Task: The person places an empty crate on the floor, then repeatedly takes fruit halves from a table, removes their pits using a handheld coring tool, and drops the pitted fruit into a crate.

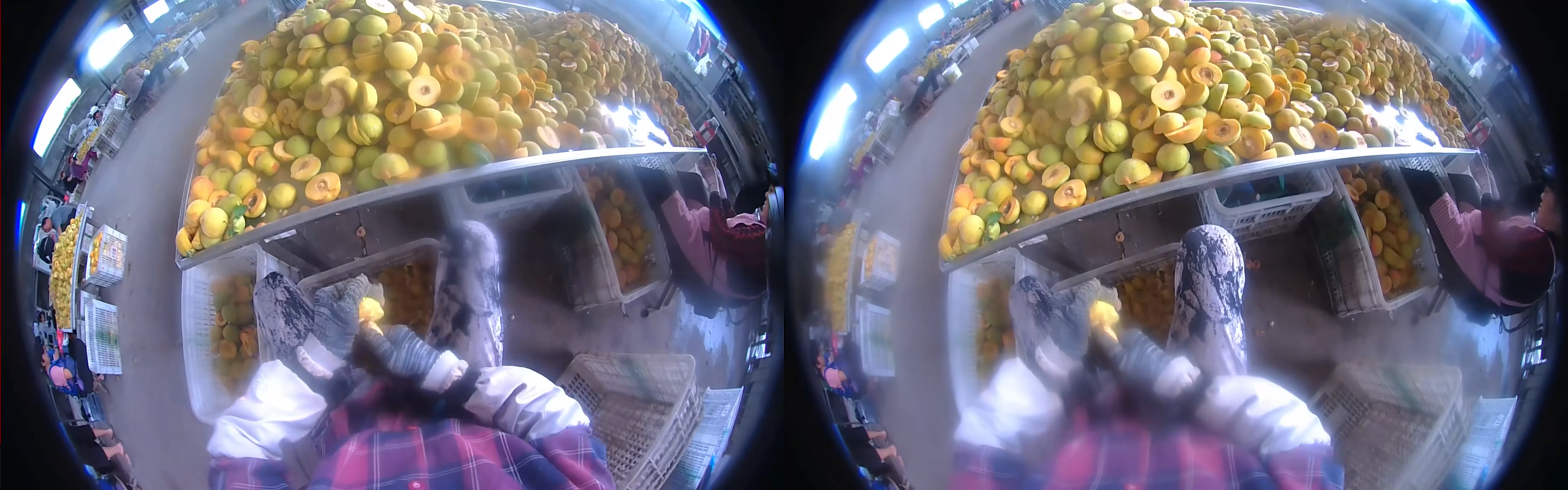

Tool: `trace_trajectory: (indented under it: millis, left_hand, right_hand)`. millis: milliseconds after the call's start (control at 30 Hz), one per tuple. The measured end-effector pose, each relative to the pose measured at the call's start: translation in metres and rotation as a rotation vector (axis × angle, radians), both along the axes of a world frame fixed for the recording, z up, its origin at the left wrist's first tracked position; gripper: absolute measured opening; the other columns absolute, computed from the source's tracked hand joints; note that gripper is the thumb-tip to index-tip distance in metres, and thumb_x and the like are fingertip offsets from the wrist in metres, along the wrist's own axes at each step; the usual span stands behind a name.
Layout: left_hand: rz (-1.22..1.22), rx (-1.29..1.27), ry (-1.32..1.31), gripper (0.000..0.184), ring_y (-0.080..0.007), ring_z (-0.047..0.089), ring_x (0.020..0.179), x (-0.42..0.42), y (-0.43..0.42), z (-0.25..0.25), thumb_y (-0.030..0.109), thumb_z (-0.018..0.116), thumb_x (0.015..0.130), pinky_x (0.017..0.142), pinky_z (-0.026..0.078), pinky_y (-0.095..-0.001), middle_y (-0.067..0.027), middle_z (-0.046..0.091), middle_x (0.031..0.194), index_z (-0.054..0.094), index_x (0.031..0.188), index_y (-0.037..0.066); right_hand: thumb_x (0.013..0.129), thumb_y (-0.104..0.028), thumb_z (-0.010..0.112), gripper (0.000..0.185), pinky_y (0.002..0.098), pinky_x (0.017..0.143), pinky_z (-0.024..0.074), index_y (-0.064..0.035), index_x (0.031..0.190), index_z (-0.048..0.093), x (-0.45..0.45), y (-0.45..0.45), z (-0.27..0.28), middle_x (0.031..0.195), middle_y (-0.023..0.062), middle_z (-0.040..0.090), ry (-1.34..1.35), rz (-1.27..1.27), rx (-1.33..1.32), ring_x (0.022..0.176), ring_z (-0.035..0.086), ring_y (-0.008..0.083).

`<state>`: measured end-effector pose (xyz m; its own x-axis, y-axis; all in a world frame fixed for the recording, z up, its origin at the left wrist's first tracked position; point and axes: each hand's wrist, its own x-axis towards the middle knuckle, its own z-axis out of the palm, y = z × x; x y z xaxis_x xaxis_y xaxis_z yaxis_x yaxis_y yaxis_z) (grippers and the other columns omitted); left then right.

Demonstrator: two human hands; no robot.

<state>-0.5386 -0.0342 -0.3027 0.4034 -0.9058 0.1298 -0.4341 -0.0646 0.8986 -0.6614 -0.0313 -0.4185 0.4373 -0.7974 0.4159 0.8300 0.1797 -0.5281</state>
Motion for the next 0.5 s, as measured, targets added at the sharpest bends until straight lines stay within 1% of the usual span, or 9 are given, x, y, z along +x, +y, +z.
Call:
trace_trajectory:
  millis: [33,67,100,133,167,333,400,433,500]
  left_hand:
    - [0.003,-0.001,0.004,0.017,-0.0138,0.059,0.065,0.006,-0.001,-0.001,0.017,0.059,0.087,0.059,0.045,-0.0252,-0.0053,0.064,0.072,0.067,0.077,0.004]
    - [-0.003,0.168,0.225,0.019,-0.0135,0.060,0.066,0.012,-0.003,-0.006,0.016,0.057,0.088,0.060,0.045,-0.0258,-0.0054,0.065,0.072,0.067,0.077,0.004]
    - [-0.008,0.332,0.447,0.021,-0.0132,0.060,0.068,0.019,-0.006,-0.012,0.015,0.055,0.090,0.061,0.045,-0.0264,-0.0055,0.065,0.073,0.067,0.078,0.003]
    - [-0.014,0.495,0.670,0.022,-0.0129,0.060,0.070,0.026,-0.008,-0.020,0.014,0.053,0.092,0.062,0.045,-0.0270,-0.0057,0.065,0.074,0.067,0.078,0.003]
    - [-0.147,0.407,0.576,0.024,-0.0132,0.060,0.067,0.033,-0.005,-0.041,0.016,0.052,0.093,0.062,0.045,-0.0269,-0.0060,0.065,0.073,0.067,0.080,0.002]
    - [-0.013,0.412,0.838,0.024,-0.0138,0.060,0.066,0.032,-0.005,-0.055,0.019,0.053,0.093,0.063,0.047,-0.0264,-0.0059,0.066,0.074,0.068,0.082,0.003]
    - [0.070,0.367,0.968,0.025,-0.0141,0.061,0.066,0.030,-0.009,-0.048,0.019,0.052,0.093,0.063,0.048,-0.0263,-0.0058,0.066,0.074,0.068,0.082,0.003]
    - [0.076,0.356,0.918,0.026,-0.0144,0.061,0.066,0.028,-0.010,-0.045,0.020,0.052,0.093,0.062,0.048,-0.0263,-0.0061,0.066,0.074,0.068,0.082,0.003]
    - [0.075,0.285,0.663,0.030,-0.0155,0.063,0.064,0.026,-0.008,-0.056,0.024,0.052,0.093,0.059,0.049,-0.0268,-0.0079,0.067,0.073,0.066,0.082,0.000]
  right_hand:
    - [0.100,-0.032,0.049,0.045,0.0316,0.093,0.0473,0.0055,0.126,0.053,-0.006,-0.027,0.034,0.118,0.0171,0.059,0.491,0.368,-0.012,0.106,0.059,0.0195]
    - [0.100,-0.035,0.049,0.049,0.0320,0.097,0.0454,0.0047,0.128,0.052,-0.011,-0.043,0.052,0.119,0.0174,0.059,0.984,0.741,-0.023,0.109,0.058,0.0198]
    - [0.099,-0.039,0.049,0.049,0.0314,0.096,0.0458,-0.0005,0.129,0.052,-0.017,-0.034,0.038,0.118,0.0164,0.060,1.026,0.544,-0.304,0.107,0.059,0.0194]
    - [0.099,-0.039,0.049,0.049,0.0314,0.096,0.0458,-0.0005,0.129,0.052,-0.017,-0.039,0.039,0.118,0.0164,0.060,1.029,0.553,-0.310,0.107,0.059,0.0194]
    - [0.100,-0.039,0.049,0.047,0.0316,0.092,0.0471,-0.0016,0.128,0.053,-0.017,-0.042,0.042,0.115,0.0154,0.060,1.047,0.603,-0.262,0.104,0.060,0.0189]
    - [0.100,-0.036,0.049,0.038,0.0323,0.078,0.0526,-0.0061,0.122,0.056,-0.012,-0.047,0.089,0.102,0.0112,0.062,1.114,0.802,-0.051,0.093,0.062,0.0170]
    - [0.101,-0.035,0.047,0.037,0.0272,0.066,0.0523,-0.0055,0.122,0.056,0.001,-0.037,0.123,0.097,0.0088,0.062,0.550,0.713,0.858,0.084,0.062,0.0115]
    - [0.101,-0.035,0.047,0.037,0.0272,0.066,0.0523,-0.0055,0.122,0.056,0.000,-0.037,0.088,0.097,0.0088,0.062,0.554,0.718,0.872,0.084,0.062,0.0115]
    - [0.103,-0.035,0.043,0.038,0.0264,0.064,0.0513,-0.0040,0.121,0.056,-0.006,-0.032,-0.007,0.098,0.0089,0.061,0.950,0.799,0.228,0.083,0.062,0.0124]
